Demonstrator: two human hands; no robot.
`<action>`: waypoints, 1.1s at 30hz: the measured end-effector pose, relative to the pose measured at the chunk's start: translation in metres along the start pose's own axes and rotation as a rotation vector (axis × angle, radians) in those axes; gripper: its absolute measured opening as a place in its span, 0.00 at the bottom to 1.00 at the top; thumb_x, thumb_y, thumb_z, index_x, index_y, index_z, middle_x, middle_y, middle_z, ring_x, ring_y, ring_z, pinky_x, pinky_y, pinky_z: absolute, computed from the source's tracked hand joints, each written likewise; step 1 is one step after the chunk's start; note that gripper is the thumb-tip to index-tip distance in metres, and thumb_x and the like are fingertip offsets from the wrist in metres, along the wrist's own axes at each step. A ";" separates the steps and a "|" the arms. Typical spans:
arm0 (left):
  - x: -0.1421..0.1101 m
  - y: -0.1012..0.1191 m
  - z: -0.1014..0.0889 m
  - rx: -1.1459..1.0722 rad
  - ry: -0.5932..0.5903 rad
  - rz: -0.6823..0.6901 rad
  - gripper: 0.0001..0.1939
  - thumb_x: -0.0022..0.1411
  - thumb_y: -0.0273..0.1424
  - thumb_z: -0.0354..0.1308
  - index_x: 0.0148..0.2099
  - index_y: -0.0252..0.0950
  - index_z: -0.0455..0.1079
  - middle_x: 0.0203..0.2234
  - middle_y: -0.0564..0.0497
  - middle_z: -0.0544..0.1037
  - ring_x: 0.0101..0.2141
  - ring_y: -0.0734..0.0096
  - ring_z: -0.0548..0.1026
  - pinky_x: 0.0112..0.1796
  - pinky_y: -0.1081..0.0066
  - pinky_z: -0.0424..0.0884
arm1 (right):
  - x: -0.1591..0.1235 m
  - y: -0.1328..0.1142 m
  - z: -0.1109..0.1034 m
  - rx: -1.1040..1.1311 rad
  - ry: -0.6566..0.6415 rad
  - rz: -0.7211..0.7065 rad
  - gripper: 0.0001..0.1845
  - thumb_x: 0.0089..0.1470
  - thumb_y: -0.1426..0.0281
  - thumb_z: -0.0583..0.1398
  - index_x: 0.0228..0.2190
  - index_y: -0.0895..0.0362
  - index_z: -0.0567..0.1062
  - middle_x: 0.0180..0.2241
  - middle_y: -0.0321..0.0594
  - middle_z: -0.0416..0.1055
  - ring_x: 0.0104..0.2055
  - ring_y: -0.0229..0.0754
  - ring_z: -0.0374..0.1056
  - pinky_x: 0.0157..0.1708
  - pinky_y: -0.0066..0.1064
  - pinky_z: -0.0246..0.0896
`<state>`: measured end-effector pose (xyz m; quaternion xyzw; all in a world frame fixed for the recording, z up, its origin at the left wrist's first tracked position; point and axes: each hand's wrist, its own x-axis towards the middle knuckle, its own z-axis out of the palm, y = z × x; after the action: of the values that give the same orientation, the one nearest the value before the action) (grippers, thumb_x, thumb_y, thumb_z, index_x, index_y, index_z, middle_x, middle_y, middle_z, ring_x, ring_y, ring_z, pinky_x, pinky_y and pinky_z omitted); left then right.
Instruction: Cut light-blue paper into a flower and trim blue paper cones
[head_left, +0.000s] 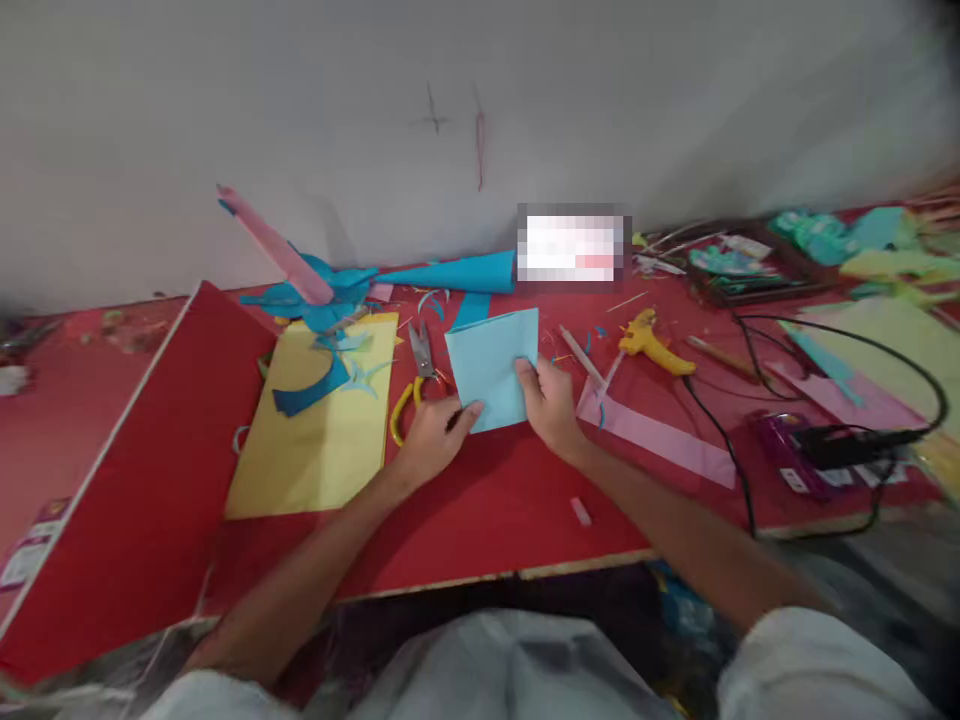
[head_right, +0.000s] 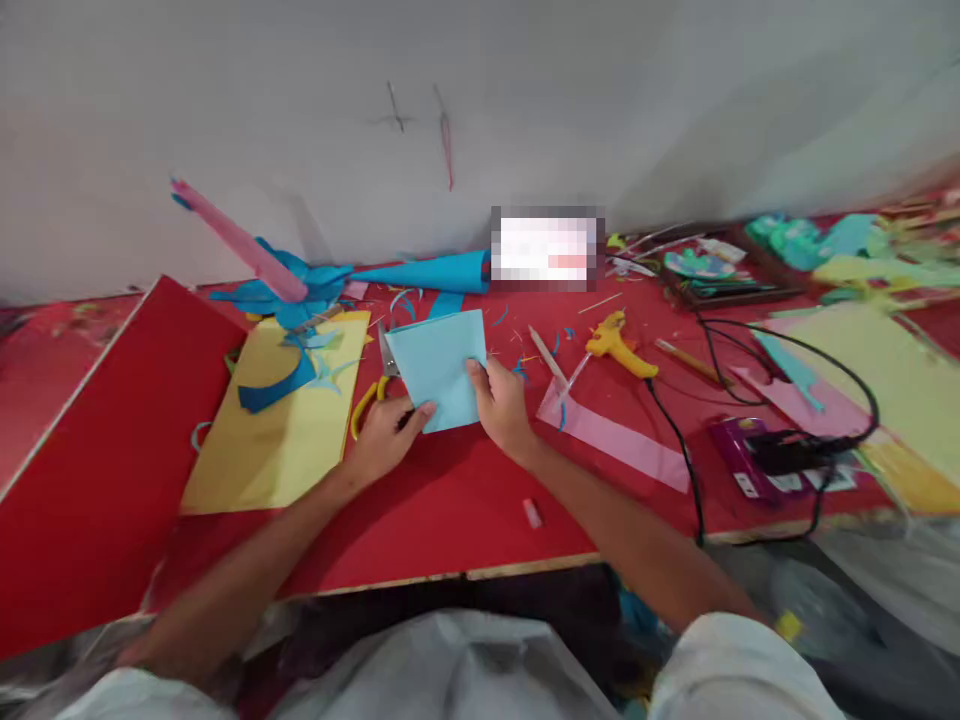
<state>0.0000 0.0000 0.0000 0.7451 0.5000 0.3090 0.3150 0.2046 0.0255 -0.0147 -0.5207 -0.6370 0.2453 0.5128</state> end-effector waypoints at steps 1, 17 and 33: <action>0.001 -0.001 -0.001 -0.016 -0.003 0.003 0.26 0.72 0.51 0.53 0.27 0.38 0.60 0.20 0.55 0.65 0.23 0.74 0.63 0.27 0.72 0.59 | 0.001 0.001 0.001 0.001 -0.036 -0.010 0.36 0.67 0.35 0.46 0.25 0.52 0.62 0.20 0.33 0.59 0.24 0.38 0.54 0.26 0.33 0.46; 0.009 -0.012 -0.018 -0.027 -0.062 0.001 0.27 0.70 0.51 0.55 0.25 0.37 0.64 0.17 0.54 0.70 0.21 0.73 0.67 0.25 0.71 0.60 | 0.012 0.007 -0.001 0.212 -0.333 0.099 0.33 0.63 0.36 0.55 0.27 0.52 0.63 0.23 0.32 0.58 0.26 0.37 0.53 0.26 0.32 0.47; 0.008 -0.011 -0.023 -0.334 -0.130 -0.162 0.21 0.70 0.52 0.58 0.36 0.39 0.66 0.16 0.57 0.73 0.15 0.75 0.70 0.19 0.75 0.65 | 0.014 0.004 -0.005 0.197 -0.397 0.107 0.35 0.60 0.34 0.56 0.24 0.52 0.61 0.23 0.31 0.55 0.26 0.37 0.52 0.27 0.32 0.47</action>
<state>-0.0215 0.0147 0.0064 0.6582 0.4789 0.3127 0.4896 0.2117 0.0382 -0.0104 -0.4428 -0.6698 0.4309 0.4119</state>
